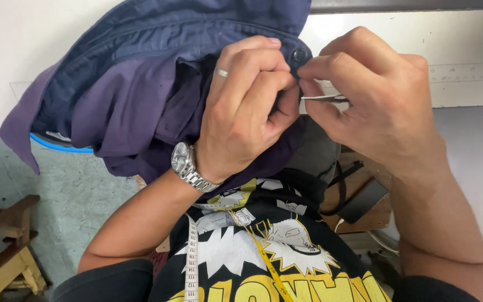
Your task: Trimming loose threads from a blue uniform jacket using scissors and thread clippers at a sewing workstation.
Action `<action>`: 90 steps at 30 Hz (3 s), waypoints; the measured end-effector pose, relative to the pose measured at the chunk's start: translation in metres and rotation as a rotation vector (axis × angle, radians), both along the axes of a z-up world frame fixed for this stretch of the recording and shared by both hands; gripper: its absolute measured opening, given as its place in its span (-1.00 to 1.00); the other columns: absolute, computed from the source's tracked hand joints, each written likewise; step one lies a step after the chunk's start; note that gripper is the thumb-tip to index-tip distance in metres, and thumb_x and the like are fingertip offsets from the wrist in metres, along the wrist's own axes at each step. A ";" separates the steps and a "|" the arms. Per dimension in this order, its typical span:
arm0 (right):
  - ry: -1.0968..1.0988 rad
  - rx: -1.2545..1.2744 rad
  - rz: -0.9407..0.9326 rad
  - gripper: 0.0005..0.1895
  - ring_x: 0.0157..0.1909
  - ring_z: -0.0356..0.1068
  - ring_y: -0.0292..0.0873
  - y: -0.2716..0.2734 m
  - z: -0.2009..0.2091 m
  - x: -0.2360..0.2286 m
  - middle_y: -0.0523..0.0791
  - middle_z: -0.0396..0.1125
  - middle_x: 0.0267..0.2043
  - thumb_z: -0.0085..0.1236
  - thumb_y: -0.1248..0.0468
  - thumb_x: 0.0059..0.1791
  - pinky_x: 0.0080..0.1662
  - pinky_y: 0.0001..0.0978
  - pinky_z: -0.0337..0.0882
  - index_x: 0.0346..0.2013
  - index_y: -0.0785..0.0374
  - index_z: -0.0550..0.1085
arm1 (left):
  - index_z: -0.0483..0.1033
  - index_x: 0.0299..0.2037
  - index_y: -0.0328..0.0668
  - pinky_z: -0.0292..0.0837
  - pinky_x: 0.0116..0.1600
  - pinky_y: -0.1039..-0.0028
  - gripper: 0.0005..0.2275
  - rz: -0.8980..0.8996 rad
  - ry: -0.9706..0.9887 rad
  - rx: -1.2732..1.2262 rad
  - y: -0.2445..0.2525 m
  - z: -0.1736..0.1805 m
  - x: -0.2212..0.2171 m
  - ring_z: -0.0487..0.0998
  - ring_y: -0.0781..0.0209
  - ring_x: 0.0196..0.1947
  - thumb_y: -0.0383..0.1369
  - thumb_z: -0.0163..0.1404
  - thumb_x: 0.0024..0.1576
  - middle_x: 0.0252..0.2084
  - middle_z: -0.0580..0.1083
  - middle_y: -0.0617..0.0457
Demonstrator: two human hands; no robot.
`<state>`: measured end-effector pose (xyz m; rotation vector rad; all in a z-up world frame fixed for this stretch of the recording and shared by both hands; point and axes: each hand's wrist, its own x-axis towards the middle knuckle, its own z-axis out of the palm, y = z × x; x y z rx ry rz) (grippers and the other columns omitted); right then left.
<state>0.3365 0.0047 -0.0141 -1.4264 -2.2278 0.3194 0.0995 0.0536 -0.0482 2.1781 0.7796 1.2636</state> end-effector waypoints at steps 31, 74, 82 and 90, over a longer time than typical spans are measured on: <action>0.173 -0.232 -0.190 -0.84 -0.04 0.50 0.02 -0.005 0.001 0.001 0.03 0.53 0.01 0.67 0.38 0.40 0.04 -0.11 0.44 0.18 0.38 0.77 | 0.48 -0.25 -0.17 0.27 -0.10 0.03 -0.53 0.066 0.548 0.207 -0.008 0.015 -0.009 0.40 -0.15 -0.07 -0.30 0.63 0.46 -0.08 0.39 -0.03; 1.064 -0.604 -0.305 -0.36 -0.42 0.19 -0.42 -0.015 0.004 -0.030 0.01 0.57 0.01 0.52 0.51 0.24 -0.32 -0.55 0.28 0.41 0.08 0.27 | 0.71 0.07 -0.31 0.73 0.13 0.34 -0.98 0.023 -0.023 -0.421 -0.030 0.048 -0.020 0.70 0.07 -0.01 -0.53 0.22 0.53 0.04 0.64 -0.10; 1.140 -0.598 -0.376 -0.41 -0.49 0.15 -0.37 -0.015 -0.004 -0.026 0.00 0.56 0.00 0.52 0.45 0.29 -0.51 -0.52 0.15 0.37 0.05 0.27 | 0.59 -0.02 -0.34 0.56 0.20 0.11 -0.91 0.093 0.015 -0.246 -0.032 0.030 -0.005 0.60 -0.12 -0.03 -0.59 0.27 0.46 -0.04 0.50 -0.09; 0.820 -0.359 -0.303 -0.41 0.11 0.65 -0.05 -0.027 0.001 -0.023 -0.04 0.23 0.27 0.47 0.66 0.35 0.00 -0.40 0.54 0.37 0.21 0.23 | 0.62 -0.04 -0.36 0.51 0.14 0.17 -0.93 0.050 0.015 -0.269 -0.030 0.031 -0.002 0.55 -0.06 -0.09 -0.66 0.22 0.43 -0.08 0.46 -0.08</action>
